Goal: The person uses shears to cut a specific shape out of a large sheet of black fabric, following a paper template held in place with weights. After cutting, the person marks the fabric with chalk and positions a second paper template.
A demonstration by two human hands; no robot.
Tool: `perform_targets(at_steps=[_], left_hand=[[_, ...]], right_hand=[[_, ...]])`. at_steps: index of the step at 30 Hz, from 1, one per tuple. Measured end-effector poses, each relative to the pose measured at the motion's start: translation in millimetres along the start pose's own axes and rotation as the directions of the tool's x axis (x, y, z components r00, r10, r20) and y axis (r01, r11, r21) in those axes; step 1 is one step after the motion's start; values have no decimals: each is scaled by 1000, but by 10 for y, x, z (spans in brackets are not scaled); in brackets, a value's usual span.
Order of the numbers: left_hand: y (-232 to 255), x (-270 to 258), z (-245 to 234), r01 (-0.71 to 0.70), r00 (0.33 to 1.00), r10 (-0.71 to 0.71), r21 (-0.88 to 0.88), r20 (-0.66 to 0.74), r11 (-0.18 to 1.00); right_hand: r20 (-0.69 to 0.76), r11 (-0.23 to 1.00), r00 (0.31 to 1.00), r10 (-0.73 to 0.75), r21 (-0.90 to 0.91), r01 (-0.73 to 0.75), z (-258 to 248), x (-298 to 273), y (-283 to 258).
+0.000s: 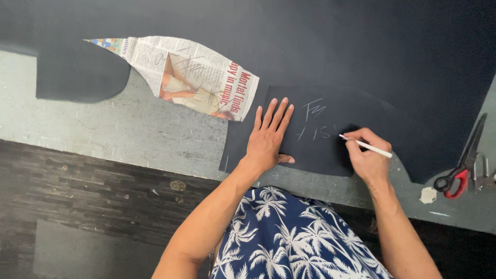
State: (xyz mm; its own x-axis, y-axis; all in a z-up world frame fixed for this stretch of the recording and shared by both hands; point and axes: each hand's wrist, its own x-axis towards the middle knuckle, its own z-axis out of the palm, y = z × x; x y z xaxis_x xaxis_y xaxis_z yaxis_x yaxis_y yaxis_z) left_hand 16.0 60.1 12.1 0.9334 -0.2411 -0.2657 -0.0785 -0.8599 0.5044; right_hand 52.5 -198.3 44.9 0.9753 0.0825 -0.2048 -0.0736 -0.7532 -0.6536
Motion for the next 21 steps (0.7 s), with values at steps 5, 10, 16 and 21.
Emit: perform_targets(at_steps=[5,10,16,21], left_hand=[[-1,-22,35,11,1000,-10,-9,5,1000],[1,-13,38,5,1000,-5,3,-7,1000],[3,-6,32,2,1000,-2,-2,-4,1000],[6,1,31,8,1000,-8,-2,1,1000]], right_hand=[[-49,992,997,-56,111,61,41,-103,52],[-79,997,995,-58,47,62,147,-184,14],[23,993,992,-122,7,122,85,-230,-13],[-59,999,998,-34,0,34,56,-298,-20]])
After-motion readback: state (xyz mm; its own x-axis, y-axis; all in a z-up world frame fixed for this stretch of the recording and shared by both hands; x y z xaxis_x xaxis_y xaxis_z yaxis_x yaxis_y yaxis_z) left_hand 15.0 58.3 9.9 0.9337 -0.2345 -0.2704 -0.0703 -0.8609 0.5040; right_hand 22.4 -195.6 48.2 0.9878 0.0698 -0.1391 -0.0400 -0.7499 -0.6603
